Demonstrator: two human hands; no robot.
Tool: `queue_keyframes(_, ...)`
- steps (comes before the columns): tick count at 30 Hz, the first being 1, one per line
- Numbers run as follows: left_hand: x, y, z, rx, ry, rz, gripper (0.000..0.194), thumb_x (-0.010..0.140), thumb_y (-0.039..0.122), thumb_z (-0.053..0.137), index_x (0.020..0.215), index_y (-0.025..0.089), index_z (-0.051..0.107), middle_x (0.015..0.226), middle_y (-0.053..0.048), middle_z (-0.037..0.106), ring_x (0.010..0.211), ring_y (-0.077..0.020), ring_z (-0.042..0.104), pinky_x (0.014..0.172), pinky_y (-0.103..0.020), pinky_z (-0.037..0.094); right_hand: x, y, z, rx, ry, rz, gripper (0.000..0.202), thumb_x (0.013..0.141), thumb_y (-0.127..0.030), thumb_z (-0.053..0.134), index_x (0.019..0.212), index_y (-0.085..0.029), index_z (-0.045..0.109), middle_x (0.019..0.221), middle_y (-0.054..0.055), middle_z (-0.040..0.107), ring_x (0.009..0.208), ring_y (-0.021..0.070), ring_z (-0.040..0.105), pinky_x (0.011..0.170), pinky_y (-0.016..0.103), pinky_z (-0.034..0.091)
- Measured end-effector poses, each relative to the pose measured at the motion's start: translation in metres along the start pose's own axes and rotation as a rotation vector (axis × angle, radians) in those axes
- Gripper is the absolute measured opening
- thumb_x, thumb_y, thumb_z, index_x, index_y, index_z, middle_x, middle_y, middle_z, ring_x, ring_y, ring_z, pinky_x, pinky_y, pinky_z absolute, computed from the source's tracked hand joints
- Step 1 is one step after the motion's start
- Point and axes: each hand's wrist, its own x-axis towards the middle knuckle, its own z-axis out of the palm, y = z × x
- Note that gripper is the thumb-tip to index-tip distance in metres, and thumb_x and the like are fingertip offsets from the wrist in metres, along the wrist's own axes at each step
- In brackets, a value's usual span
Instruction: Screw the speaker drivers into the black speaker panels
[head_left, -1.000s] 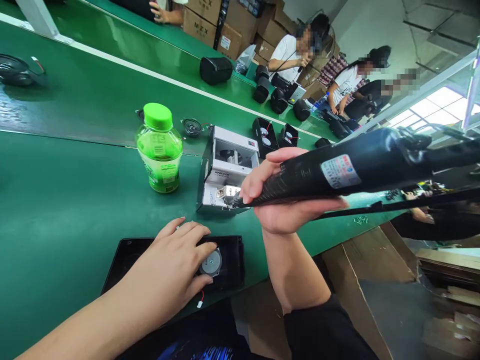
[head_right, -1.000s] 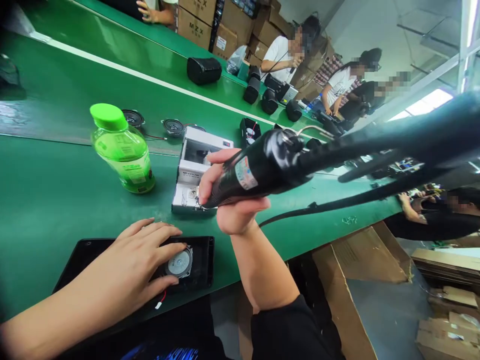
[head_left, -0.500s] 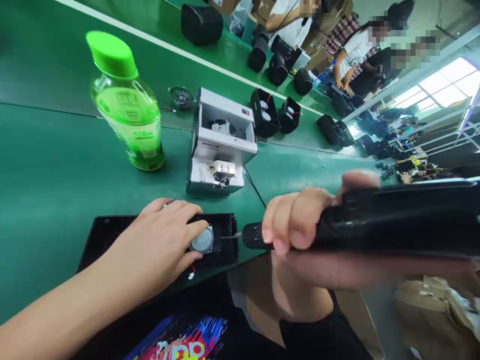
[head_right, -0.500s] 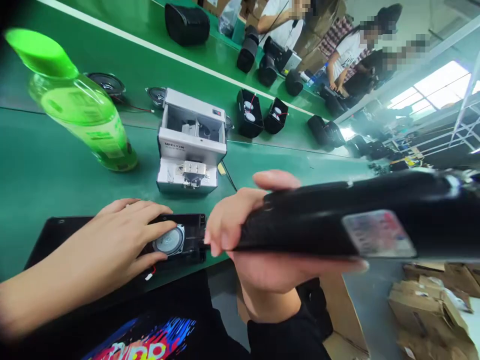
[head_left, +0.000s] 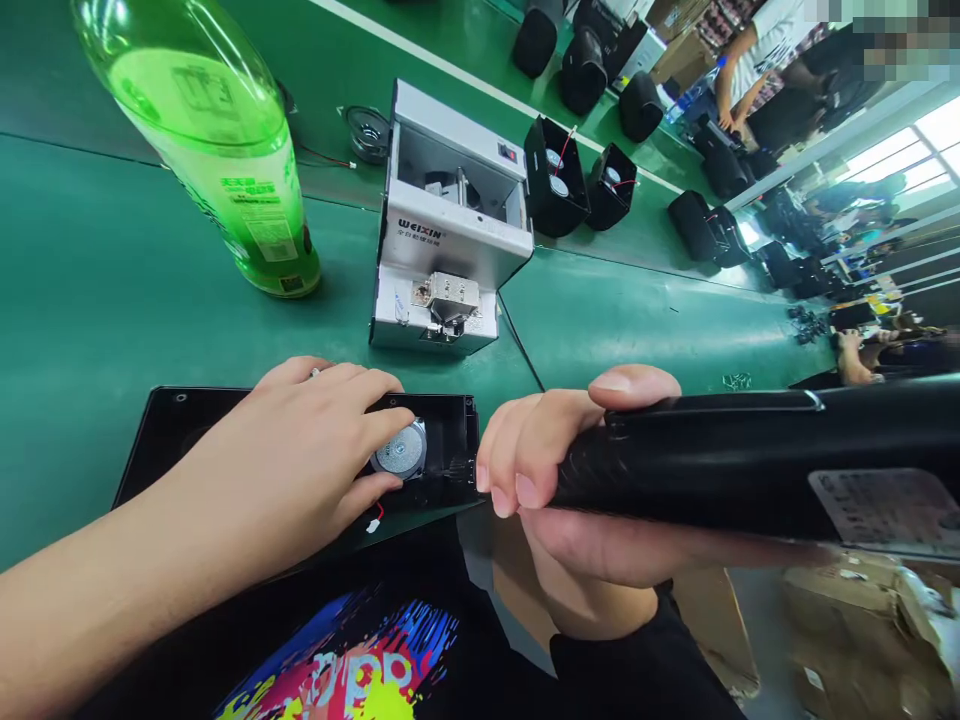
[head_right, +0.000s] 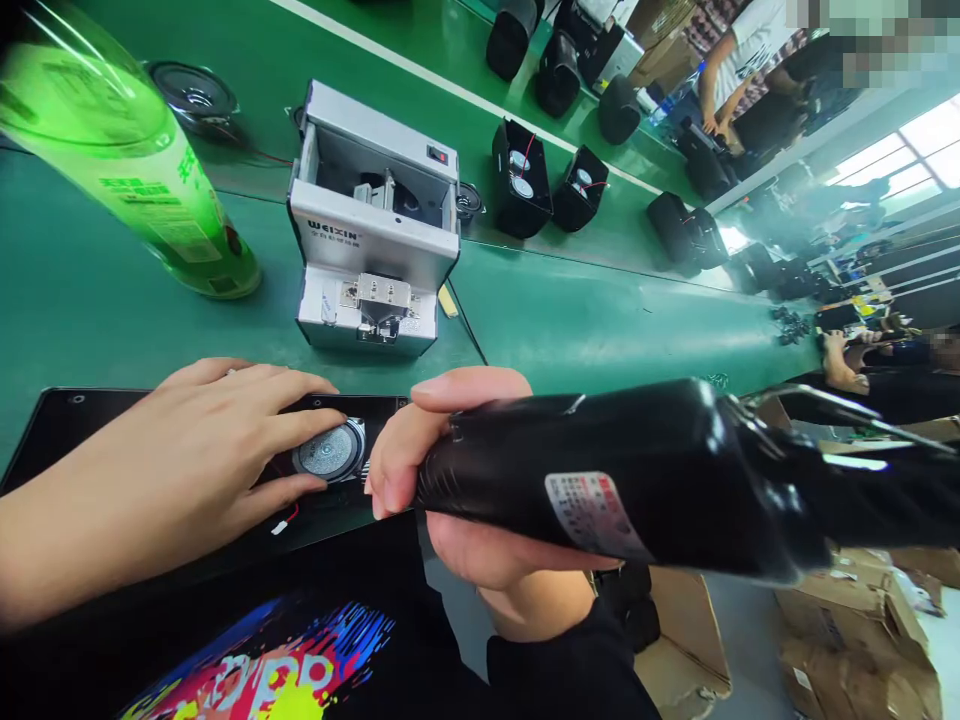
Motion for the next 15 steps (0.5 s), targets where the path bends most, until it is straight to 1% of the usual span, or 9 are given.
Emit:
queue_keyframes(4,-0.001,-0.001,0.000,-0.027,-0.032,-0.033,0.028,0.096,0.030,0.088,0.123,0.028,0.085,0.137,-0.013,0.088,0.117,-0.0433,0.086,0.094,-0.061,0.055,-0.003,0.006,0.002,0.018,-0.005,-0.020,0.082,0.113,-0.102,0.049,0.136,-0.037,0.092,0.069,-0.005,0.071,0.055,0.0191,0.068,0.057,0.036,0.066)
queue_keyframes(5,-0.002,0.000,0.000,-0.033,-0.042,-0.045,0.029,0.095,0.030,0.090,0.124,0.029,0.086,0.138,-0.012,0.089,0.118,-0.0436,0.086,0.096,-0.062,0.056,-0.004,0.007,0.003,0.017,-0.008,-0.021,0.079,0.114,-0.100,0.051,0.137,-0.037,0.092,0.070,-0.005,0.071,0.055,0.0193,0.069,0.058,0.037,0.066)
queue_keyframes(6,-0.001,0.000,0.000,-0.039,-0.049,-0.055,0.030,0.095,0.030,0.090,0.124,0.029,0.086,0.139,-0.012,0.089,0.119,-0.0437,0.086,0.097,-0.062,0.056,-0.006,0.007,0.004,0.007,-0.015,-0.027,0.071,0.117,-0.094,0.056,0.139,-0.037,0.091,0.071,-0.005,0.071,0.056,0.0193,0.069,0.059,0.037,0.066)
queue_keyframes(9,-0.001,0.003,0.000,-0.044,-0.049,-0.072,0.029,0.093,0.027,0.091,0.121,0.027,0.087,0.139,-0.013,0.090,0.118,-0.0432,0.088,0.097,-0.064,0.058,-0.012,0.007,0.006,-0.060,-0.044,-0.046,0.037,0.124,-0.068,0.072,0.140,-0.040,0.089,0.074,-0.007,0.072,0.059,0.0186,0.069,0.063,0.036,0.067)
queue_keyframes(10,-0.001,0.005,0.000,-0.048,-0.045,-0.077,0.027,0.093,0.026,0.091,0.120,0.026,0.087,0.138,-0.014,0.090,0.117,-0.0429,0.088,0.098,-0.065,0.059,-0.014,0.008,0.006,-0.077,-0.062,-0.061,0.033,0.125,-0.064,0.073,0.140,-0.041,0.090,0.074,-0.007,0.072,0.059,0.0184,0.068,0.063,0.036,0.067)
queue_keyframes(13,0.000,0.009,-0.001,-0.081,-0.044,-0.108,0.027,0.092,0.025,0.092,0.118,0.025,0.089,0.137,-0.014,0.091,0.121,-0.0432,0.089,0.102,-0.067,0.061,-0.018,0.012,0.007,-0.084,-0.113,-0.117,0.036,0.130,-0.060,0.064,0.141,-0.039,0.091,0.071,-0.007,0.071,0.055,0.0178,0.066,0.060,0.036,0.065)
queue_keyframes(15,0.000,0.011,-0.001,-0.092,-0.043,-0.127,0.029,0.090,0.024,0.094,0.120,0.024,0.090,0.138,-0.014,0.091,0.123,-0.0437,0.088,0.105,-0.068,0.062,-0.020,0.021,0.009,-0.064,-0.172,-0.160,0.035,0.133,-0.048,0.060,0.147,-0.038,0.090,0.072,-0.007,0.073,0.055,0.0168,0.068,0.061,0.034,0.066)
